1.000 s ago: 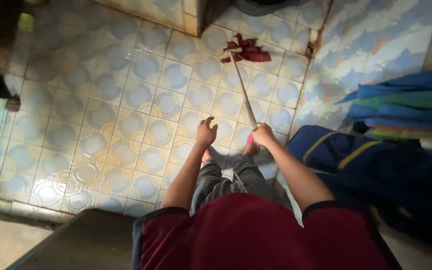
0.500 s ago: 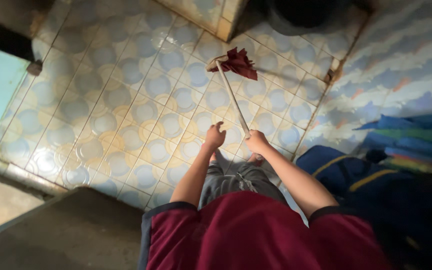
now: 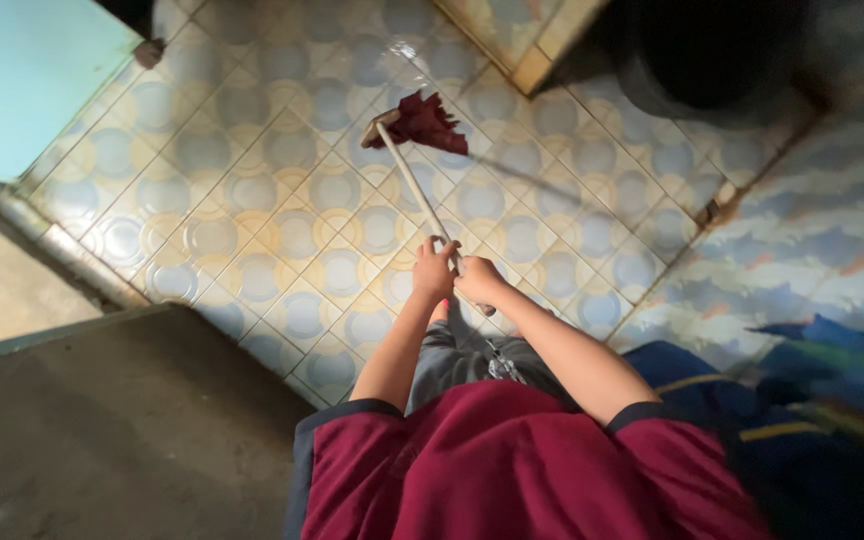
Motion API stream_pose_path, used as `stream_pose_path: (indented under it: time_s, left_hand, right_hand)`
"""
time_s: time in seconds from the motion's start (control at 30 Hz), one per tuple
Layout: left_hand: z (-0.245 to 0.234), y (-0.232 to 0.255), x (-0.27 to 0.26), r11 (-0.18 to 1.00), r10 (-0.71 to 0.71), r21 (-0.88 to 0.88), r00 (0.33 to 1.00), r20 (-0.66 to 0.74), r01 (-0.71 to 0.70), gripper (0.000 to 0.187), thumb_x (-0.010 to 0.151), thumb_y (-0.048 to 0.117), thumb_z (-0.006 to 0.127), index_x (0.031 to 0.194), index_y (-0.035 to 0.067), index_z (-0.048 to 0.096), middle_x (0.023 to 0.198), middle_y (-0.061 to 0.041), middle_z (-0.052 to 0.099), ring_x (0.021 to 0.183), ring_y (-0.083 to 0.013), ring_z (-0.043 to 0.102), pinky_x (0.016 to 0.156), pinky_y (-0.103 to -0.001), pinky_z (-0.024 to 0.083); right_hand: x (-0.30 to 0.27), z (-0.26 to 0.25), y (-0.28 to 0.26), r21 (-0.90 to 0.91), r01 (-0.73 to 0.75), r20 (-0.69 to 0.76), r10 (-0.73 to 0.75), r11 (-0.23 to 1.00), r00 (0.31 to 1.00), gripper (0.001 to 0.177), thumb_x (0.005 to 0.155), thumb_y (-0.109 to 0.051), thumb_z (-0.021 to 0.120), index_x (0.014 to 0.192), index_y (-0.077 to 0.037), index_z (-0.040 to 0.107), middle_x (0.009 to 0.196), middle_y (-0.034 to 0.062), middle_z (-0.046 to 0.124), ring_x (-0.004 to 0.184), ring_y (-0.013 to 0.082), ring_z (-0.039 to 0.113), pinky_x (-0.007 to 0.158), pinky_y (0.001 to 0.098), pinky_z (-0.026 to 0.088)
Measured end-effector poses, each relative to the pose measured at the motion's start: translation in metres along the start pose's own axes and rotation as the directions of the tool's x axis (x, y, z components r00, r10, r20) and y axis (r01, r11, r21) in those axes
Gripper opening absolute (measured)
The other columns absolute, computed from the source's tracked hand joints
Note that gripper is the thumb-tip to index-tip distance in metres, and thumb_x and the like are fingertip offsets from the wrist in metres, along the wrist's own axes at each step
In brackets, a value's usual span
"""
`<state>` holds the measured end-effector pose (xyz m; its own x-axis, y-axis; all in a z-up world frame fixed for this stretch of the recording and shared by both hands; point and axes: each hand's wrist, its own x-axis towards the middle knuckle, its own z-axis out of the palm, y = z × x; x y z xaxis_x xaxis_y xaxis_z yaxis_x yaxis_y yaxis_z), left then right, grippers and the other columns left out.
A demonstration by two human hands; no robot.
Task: The person mops a tiled floor using a mop with a red head and a wooden handle.
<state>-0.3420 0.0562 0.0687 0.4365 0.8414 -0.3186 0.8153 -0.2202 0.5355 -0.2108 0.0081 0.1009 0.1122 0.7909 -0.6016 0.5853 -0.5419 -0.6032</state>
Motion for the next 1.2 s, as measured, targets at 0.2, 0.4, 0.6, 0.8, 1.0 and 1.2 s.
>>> stream_pose_path:
  time_s: [0.2,0.4,0.6,0.8,1.0,1.2]
  left_hand:
    - [-0.022,-0.015,-0.008,0.991,0.104,0.094,0.987,-0.126,-0.092,0.042,0.068,0.012,0.08,0.108,0.022,0.068,0.145,-0.011,0.049,0.14,-0.0363,0.039,0.098,-0.053,0.045]
    - [-0.009,-0.022,0.001,0.979,0.074,0.195,0.993,-0.097,-0.054,0.028,0.088,0.01,0.063,0.115,0.016,0.069,0.139,-0.007,0.058,0.139,-0.0305,0.044,0.106,-0.053,0.042]
    - [-0.005,0.01,0.023,0.978,-0.002,0.209,0.996,-0.09,0.021,0.025,0.087,0.022,0.065,0.111,0.022,0.071,0.139,-0.005,0.054,0.134,-0.038,0.042,0.101,-0.057,0.041]
    - [0.009,0.052,0.093,0.998,0.063,0.028,0.996,-0.071,-0.061,0.018,0.095,0.017,0.062,0.111,0.015,0.068,0.125,-0.006,0.063,0.108,-0.0366,0.065,0.086,-0.048,0.055]
    - [-0.009,0.097,0.165,0.988,0.153,0.07,0.956,-0.248,-0.14,0.018,0.088,0.015,0.064,0.106,0.012,0.068,0.115,-0.007,0.064,0.101,-0.0366,0.063,0.083,-0.048,0.054]
    - [-0.018,0.146,0.23,0.98,0.191,0.113,0.924,-0.331,-0.162,0.014,0.089,0.015,0.064,0.101,0.014,0.069,0.109,-0.006,0.064,0.1,-0.0363,0.063,0.082,-0.047,0.054]
  right_hand:
    - [0.008,0.001,-0.024,-0.193,0.217,0.146,-0.191,0.957,0.971,0.023,0.085,-0.014,0.061,0.103,0.0,0.067,0.086,0.0217,0.071,0.068,0.0368,0.073,0.063,0.0469,0.06]
    - [-0.003,-0.013,-0.035,-0.086,0.086,0.149,-0.072,0.993,0.986,0.029,0.083,-0.012,0.061,0.109,-0.001,0.069,0.074,0.0196,0.069,0.058,0.0315,0.07,0.052,0.0447,0.058]
    - [0.009,-0.029,-0.016,0.135,-0.003,0.097,-0.01,0.991,0.995,0.054,0.083,-0.012,0.067,0.136,-0.011,0.06,0.07,0.0157,0.071,0.051,0.0247,0.066,0.046,0.04,0.053]
    - [0.043,-0.09,0.01,-0.097,0.144,-0.095,-0.153,0.985,0.984,0.058,0.083,-0.024,0.076,0.137,-0.012,0.061,0.088,0.0197,0.074,0.071,0.029,0.072,0.066,0.0407,0.056]
    - [0.065,-0.174,-0.006,-0.019,0.224,-0.143,-0.225,0.974,0.964,0.061,0.084,-0.022,0.071,0.142,-0.01,0.057,0.109,0.0241,0.071,0.095,0.0364,0.072,0.08,0.0431,0.058]
    - [0.1,-0.238,0.005,0.047,0.319,-0.197,-0.304,0.947,0.932,0.061,0.086,-0.023,0.071,0.142,-0.006,0.054,0.112,0.0272,0.072,0.1,0.0405,0.072,0.084,0.0439,0.057]
